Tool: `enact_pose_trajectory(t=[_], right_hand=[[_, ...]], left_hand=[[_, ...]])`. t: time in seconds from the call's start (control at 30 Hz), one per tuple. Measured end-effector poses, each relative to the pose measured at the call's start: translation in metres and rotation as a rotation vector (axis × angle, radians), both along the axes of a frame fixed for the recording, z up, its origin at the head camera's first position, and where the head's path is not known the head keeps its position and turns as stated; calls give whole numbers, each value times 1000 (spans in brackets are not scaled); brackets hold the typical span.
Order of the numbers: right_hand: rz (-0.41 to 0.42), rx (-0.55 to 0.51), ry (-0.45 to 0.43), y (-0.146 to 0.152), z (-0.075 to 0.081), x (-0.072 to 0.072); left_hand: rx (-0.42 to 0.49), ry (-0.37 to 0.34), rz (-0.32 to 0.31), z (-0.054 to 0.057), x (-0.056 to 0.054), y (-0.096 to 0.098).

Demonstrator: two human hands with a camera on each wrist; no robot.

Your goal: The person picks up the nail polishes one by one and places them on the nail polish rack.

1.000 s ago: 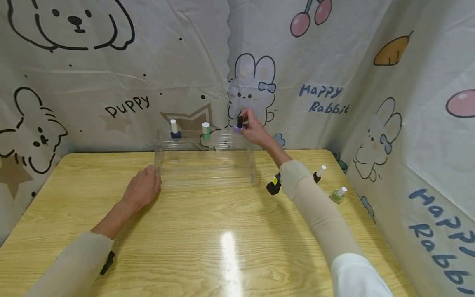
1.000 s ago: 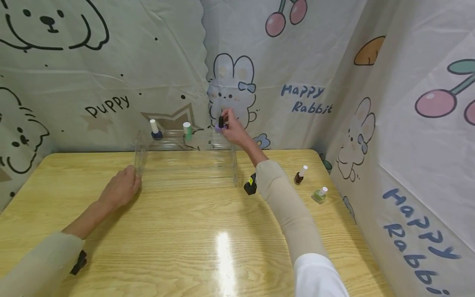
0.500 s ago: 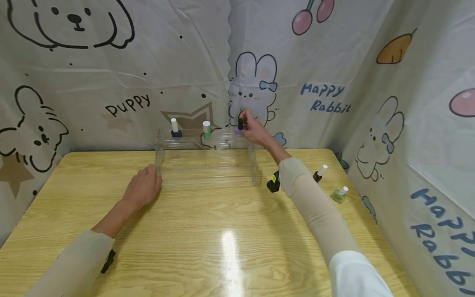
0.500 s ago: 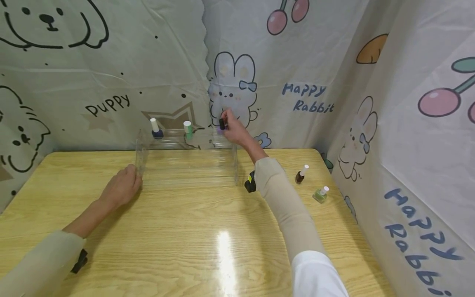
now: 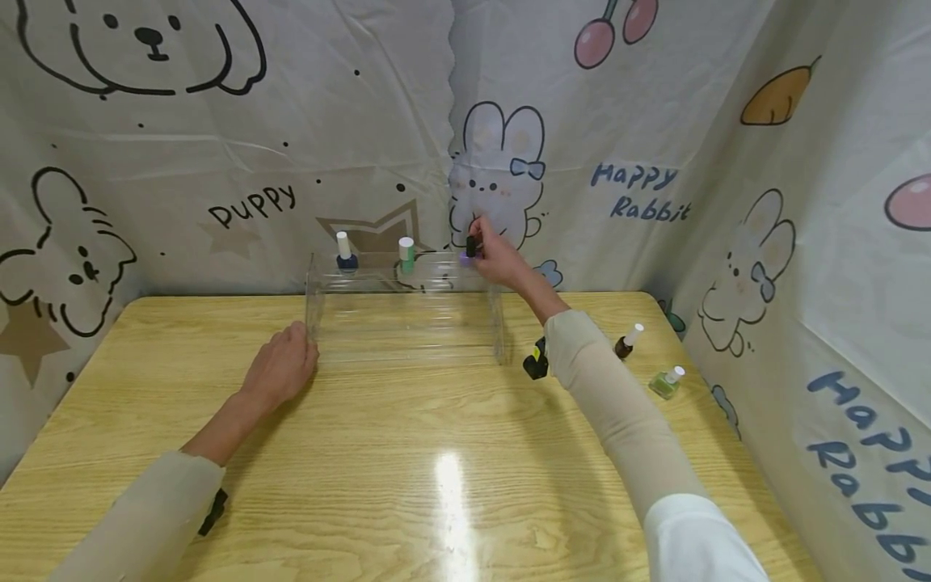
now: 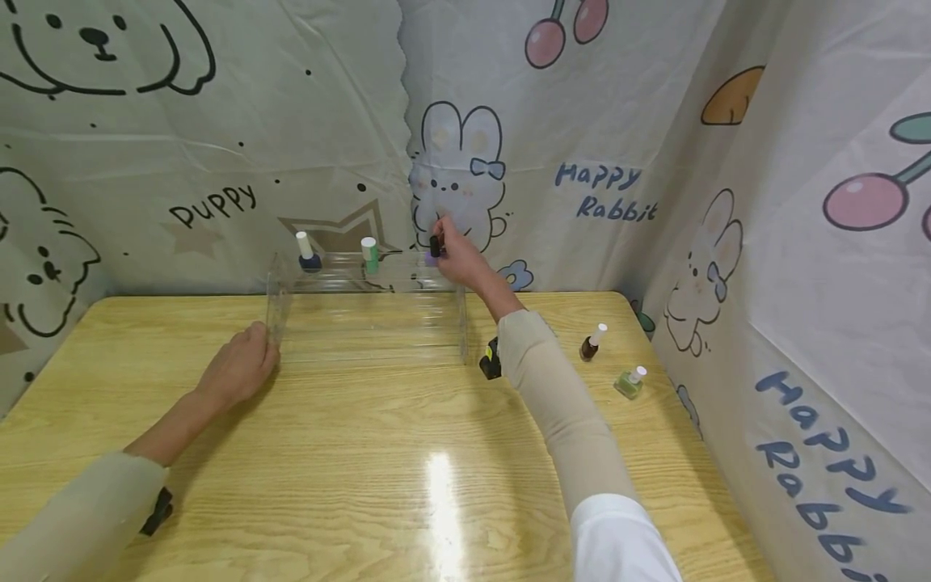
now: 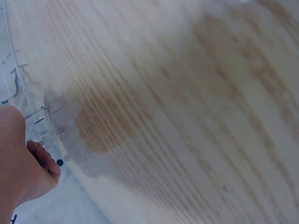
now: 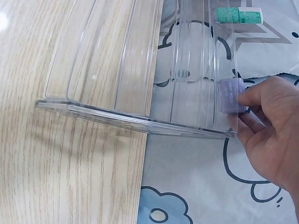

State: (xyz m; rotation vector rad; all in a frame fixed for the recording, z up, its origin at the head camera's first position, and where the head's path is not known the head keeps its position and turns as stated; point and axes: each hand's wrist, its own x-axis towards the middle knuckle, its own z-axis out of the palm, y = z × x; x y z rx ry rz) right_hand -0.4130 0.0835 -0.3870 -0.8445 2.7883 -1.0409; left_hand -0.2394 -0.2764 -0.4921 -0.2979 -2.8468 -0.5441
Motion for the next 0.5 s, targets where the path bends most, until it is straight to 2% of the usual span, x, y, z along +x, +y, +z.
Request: enact_pose_trajectory(t=[0.3,0.5], right_hand=[[-18,-17,-33,0,-1,-1],[-11,-48,-6,0,-1,1]], left_hand=[[7,-27,-2,0,0,0],[14,-11,-5,0,-2,1]])
